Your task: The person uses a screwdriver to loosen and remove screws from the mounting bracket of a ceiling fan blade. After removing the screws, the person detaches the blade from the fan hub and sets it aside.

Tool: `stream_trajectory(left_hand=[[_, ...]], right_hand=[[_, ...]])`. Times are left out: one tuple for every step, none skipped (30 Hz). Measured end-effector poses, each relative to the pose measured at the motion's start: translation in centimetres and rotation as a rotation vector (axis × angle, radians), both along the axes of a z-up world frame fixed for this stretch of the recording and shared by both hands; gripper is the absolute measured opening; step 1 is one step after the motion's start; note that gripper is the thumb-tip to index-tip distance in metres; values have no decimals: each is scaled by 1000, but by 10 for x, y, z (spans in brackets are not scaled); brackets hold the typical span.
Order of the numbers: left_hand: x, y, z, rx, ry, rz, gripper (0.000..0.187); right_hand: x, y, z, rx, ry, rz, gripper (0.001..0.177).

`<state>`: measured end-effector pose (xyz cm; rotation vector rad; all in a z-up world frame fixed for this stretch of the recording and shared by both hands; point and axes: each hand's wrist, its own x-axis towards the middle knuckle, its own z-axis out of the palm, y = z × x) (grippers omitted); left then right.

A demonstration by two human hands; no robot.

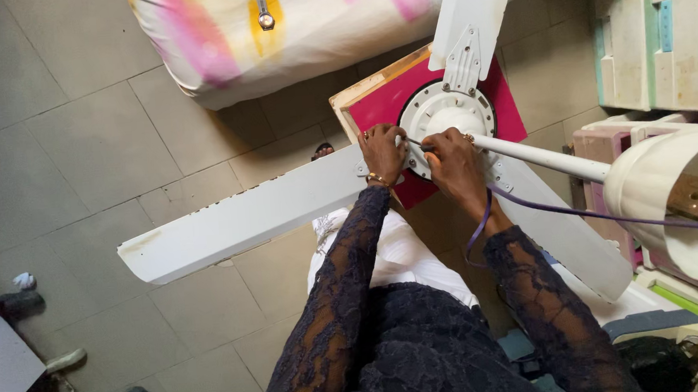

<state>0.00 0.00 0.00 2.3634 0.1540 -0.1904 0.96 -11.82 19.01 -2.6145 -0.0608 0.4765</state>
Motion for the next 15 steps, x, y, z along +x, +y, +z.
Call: stream_trajectory(left_hand=[[0, 1, 0, -4, 2, 0, 20], [1, 1, 1, -7, 5, 0, 19], [2, 1, 1, -11, 7, 0, 18], [3, 1, 1, -16, 18, -3, 18], [3, 2, 1, -20, 30, -5, 17], [4, 2, 1, -24, 41, -8, 17], [6, 2, 0, -16, 49, -10, 18], [8, 2, 0, -7, 57, -12, 19], [9, 3, 0, 2, 65, -12, 19], [10, 4, 0, 1, 67, -15, 19], [10, 4, 0, 0, 69, -19, 18], [11, 5, 0, 0, 71, -22, 18], [11, 5, 0, 3, 75, -23, 18], [12, 6, -1, 7, 80, -24, 19], [12, 7, -1, 10, 83, -25, 20]], right_hand=[[1, 0, 1, 5, -10, 10, 24], [2, 0, 1, 9, -20, 20, 24], [4, 0, 2, 13, -30, 30, 25], [5, 1, 2, 6, -21, 27, 25], [6, 1, 3, 0, -11, 24, 25], [6, 2, 4, -7, -2, 21, 25], [6, 2, 4, -6, -7, 38, 25], [6, 2, 5, -5, -12, 55, 25], [7, 2, 6, -4, -18, 74, 24], [8, 3, 7, -5, -18, 80, 23], [7, 4, 8, -5, -18, 86, 23], [8, 4, 8, -6, -18, 92, 22], [7, 5, 9, 2, -21, 97, 21], [7, 6, 10, 10, -24, 102, 21], [7, 6, 11, 18, -28, 107, 20]])
